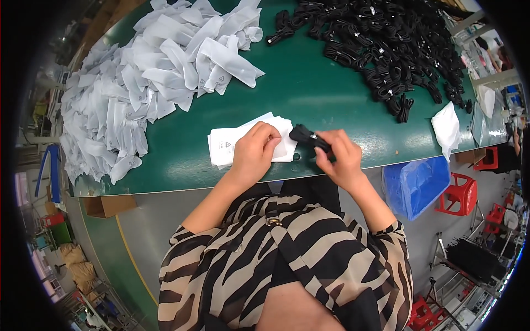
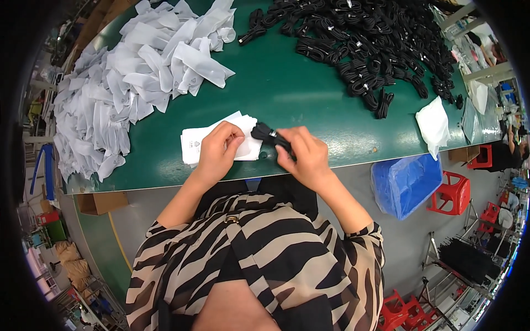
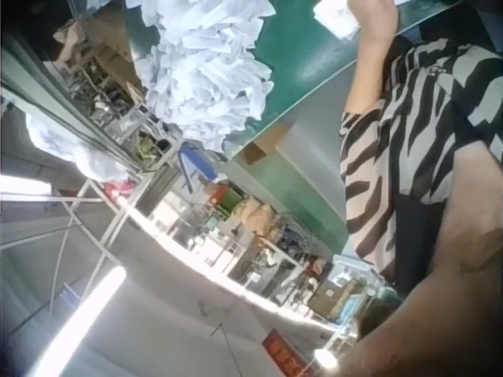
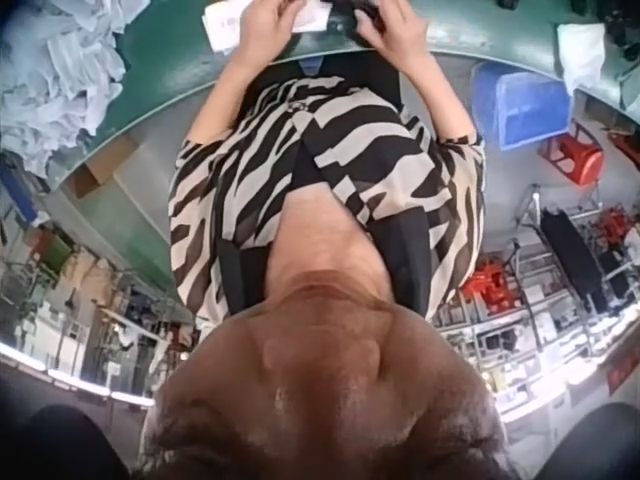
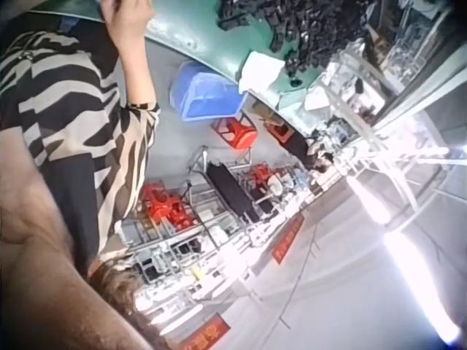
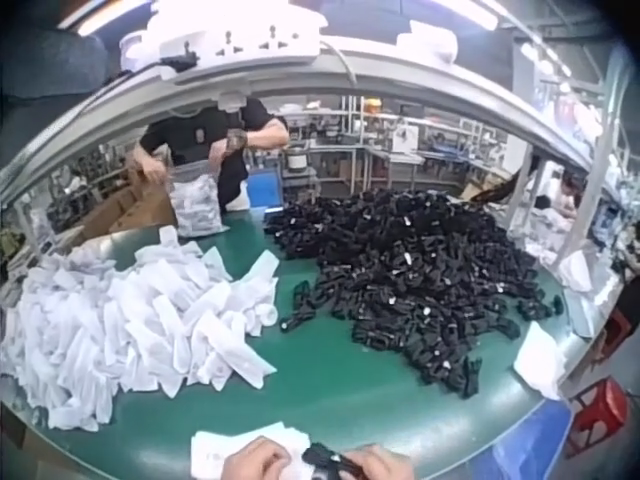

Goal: Packaging small black parts into white protective foam sleeves at a factory workbench.

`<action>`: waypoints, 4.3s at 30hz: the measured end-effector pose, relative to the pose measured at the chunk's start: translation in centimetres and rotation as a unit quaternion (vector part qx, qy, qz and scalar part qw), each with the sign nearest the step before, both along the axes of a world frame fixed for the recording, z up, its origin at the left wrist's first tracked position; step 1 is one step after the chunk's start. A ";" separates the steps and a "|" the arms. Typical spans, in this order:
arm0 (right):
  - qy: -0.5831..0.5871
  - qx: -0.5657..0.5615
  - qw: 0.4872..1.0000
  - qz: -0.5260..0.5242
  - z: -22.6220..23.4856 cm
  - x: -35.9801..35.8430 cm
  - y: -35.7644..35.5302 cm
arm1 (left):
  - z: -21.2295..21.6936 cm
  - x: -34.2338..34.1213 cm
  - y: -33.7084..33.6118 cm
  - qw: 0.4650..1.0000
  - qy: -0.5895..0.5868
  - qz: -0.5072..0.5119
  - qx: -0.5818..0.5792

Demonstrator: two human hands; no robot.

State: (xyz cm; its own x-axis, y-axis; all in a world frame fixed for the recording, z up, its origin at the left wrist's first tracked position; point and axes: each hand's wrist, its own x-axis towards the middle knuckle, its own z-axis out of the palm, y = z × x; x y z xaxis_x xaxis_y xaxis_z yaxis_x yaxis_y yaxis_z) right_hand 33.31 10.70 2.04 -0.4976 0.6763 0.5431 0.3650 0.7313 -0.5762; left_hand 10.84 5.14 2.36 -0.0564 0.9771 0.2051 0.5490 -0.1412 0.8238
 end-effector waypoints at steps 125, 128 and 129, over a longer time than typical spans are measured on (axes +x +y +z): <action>0.170 -0.011 0.967 0.191 1.4 -4.7 1.7 | 5.6 -1.6 2.3 0.996 -0.026 -0.038 0.078; 0.203 -0.120 0.965 0.112 2.8 -5.5 1.5 | 5.5 -1.4 2.7 0.990 -0.029 -0.069 0.117; 0.198 -0.130 0.963 0.127 3.5 -5.8 1.6 | 5.5 -1.7 2.9 0.987 -0.102 -0.075 0.094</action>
